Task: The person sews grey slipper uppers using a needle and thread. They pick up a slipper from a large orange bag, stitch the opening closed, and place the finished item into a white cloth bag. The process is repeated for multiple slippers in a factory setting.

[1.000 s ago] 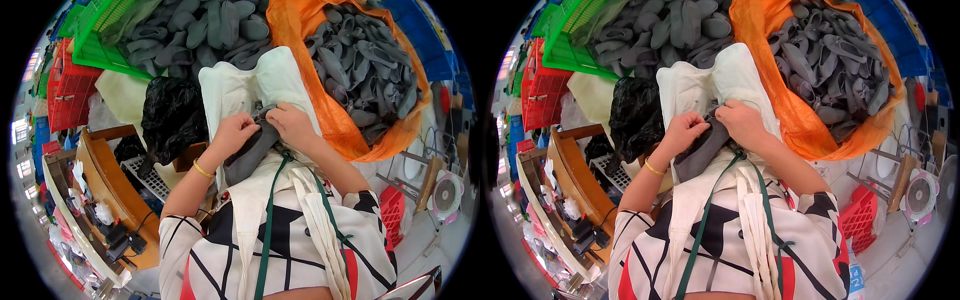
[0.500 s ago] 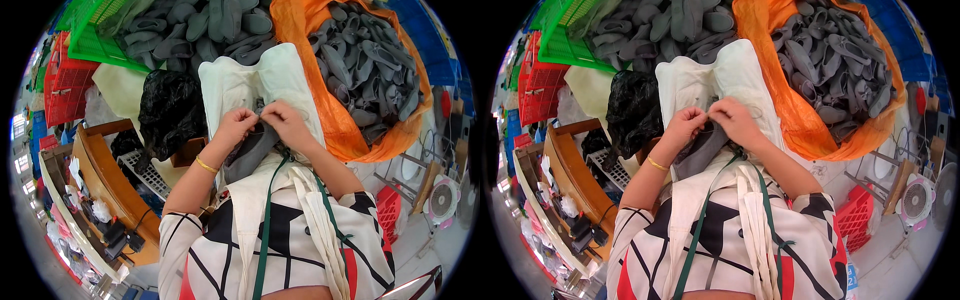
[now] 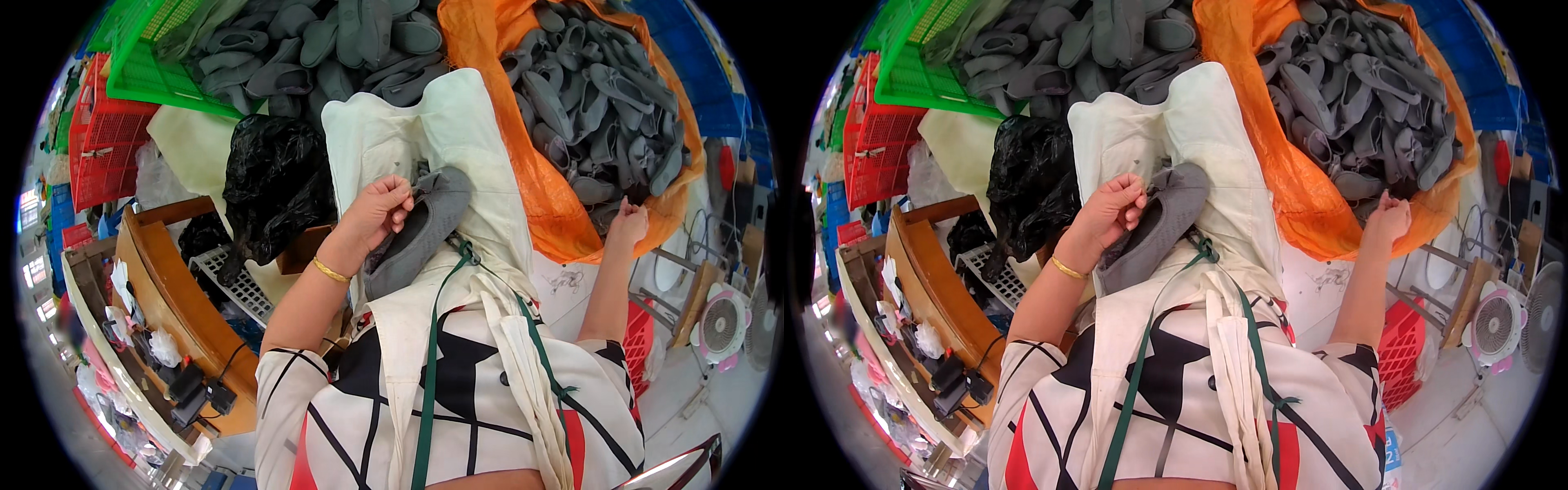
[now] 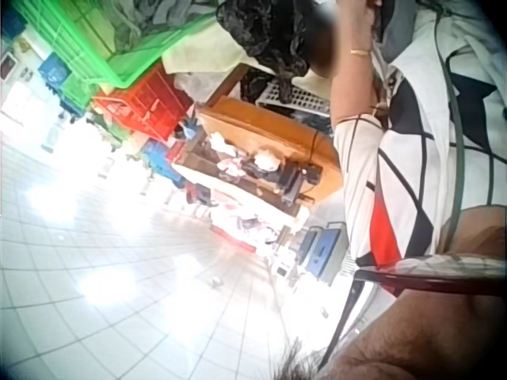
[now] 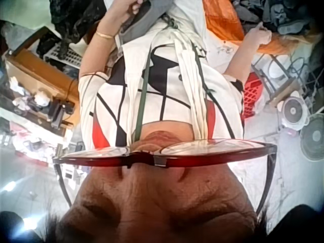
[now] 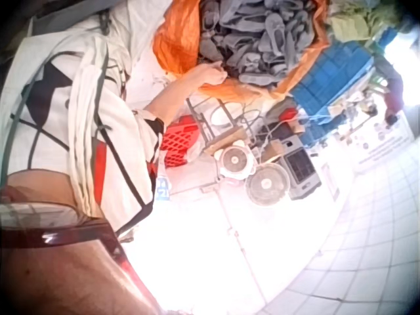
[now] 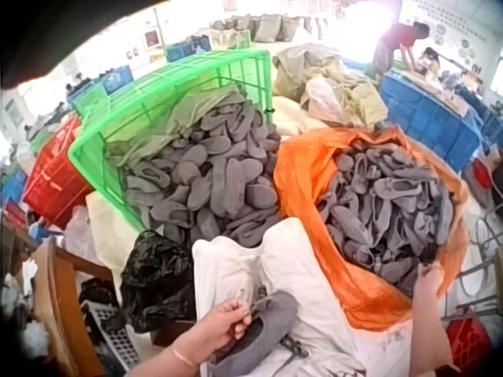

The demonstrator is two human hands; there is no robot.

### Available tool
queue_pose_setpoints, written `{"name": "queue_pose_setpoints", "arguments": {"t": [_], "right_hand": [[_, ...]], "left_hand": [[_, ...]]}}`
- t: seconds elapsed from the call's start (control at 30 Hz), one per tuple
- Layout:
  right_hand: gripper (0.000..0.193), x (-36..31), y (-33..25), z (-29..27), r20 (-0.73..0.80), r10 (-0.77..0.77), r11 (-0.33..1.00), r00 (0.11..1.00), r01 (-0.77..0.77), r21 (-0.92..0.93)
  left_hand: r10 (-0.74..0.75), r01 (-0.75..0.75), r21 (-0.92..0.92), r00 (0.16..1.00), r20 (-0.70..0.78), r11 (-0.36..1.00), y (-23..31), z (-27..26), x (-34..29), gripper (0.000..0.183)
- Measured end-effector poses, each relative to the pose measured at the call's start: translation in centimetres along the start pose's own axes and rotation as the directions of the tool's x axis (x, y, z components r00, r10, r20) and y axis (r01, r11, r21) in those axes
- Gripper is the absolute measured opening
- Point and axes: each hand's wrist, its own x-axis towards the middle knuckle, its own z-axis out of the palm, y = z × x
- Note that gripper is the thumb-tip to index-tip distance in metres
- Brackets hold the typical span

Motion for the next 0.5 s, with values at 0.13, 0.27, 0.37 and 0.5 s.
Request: {"name": "queue_pose_setpoints", "arguments": {"t": [0.13,0.27,0.37,0.5], "right_hand": [[0.017,-2.3,-1.3,1.1,-0.009,-0.104,0.993,0.994,0.104,-0.051],[0.017,-2.7,-1.5,1.3,0.117,-0.17,0.981,0.978,0.18,-0.074],[0.017,-2.9,-1.7,1.7,0.112,-0.14,0.986,0.984,0.149,-0.079],[0.019,-3.1,-2.2,1.6,0.118,-0.122,0.988,0.985,0.133,-0.083]], "left_hand": [[0.108,-0.069,0.368,0.99,-0.087,0.927,1.0,0.6,-0.2,0.011],[0.256,-0.111,0.784,0.964,-0.063,0.611,2.2,2.3,-0.1,0.016],[0.37,-0.211,0.857,0.929,0.026,0.471,1.4,2.6,0.6,0.022],[0.366,-0.186,0.827,0.93,-0.026,0.531,0.8,2.4,1.2,0.021]]}}
